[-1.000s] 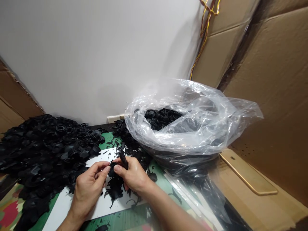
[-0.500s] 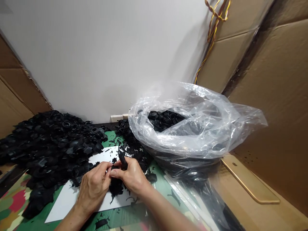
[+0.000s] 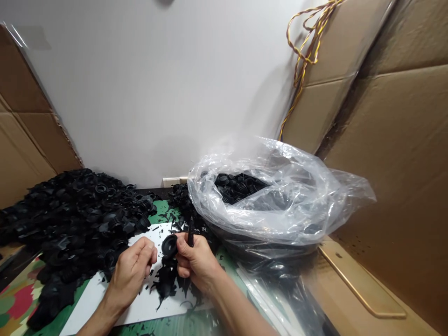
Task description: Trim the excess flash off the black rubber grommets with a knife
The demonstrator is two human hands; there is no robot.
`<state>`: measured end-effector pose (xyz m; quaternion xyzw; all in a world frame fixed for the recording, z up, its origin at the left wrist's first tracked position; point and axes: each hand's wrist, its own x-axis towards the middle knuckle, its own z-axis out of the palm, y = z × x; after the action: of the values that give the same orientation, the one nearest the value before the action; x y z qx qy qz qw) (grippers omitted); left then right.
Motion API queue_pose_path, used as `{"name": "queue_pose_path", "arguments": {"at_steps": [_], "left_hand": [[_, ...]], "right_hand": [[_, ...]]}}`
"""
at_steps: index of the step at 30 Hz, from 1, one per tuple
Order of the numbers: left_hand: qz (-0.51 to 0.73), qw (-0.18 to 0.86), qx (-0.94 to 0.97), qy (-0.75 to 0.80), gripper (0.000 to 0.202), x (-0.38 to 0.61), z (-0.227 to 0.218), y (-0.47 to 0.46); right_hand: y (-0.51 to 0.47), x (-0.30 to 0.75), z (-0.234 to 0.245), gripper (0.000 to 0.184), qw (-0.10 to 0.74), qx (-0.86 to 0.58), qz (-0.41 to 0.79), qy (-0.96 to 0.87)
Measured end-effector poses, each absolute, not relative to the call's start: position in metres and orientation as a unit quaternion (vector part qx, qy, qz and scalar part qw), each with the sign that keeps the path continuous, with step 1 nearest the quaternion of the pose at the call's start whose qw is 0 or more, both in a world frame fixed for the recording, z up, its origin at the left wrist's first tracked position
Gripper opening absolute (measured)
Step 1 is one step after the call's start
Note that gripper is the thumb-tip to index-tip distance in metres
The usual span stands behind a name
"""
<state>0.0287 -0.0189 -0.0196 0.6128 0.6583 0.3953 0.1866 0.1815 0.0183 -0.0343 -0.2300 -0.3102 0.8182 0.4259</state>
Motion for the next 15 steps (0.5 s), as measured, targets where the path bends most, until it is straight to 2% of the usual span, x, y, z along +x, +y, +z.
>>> {"name": "queue_pose_path", "arguments": {"at_steps": [3,7,10,12,15], "left_hand": [[0.404,0.212,0.609,0.648,0.038,0.030,-0.018,-0.020],[0.449,0.246,0.581,0.633,0.016,0.031,-0.016,-0.019],[0.446,0.267,0.577,0.630,0.021,0.033,-0.009,-0.020],[0.435,0.234,0.606,0.624,0.024,0.035,-0.002,-0.021],[0.418,0.132,0.669,0.600,0.023,0.037,0.006,-0.022]], "right_hand": [[0.019,0.181,-0.035,0.050,0.424,-0.223,0.822,-0.308],[0.020,0.182,-0.035,0.050,0.419,-0.222,0.821,-0.317],[0.020,0.183,-0.034,0.049,0.420,-0.221,0.822,-0.316],[0.020,0.183,-0.033,0.050,0.417,-0.220,0.823,-0.315],[0.019,0.183,-0.032,0.050,0.412,-0.220,0.823,-0.323]]}}
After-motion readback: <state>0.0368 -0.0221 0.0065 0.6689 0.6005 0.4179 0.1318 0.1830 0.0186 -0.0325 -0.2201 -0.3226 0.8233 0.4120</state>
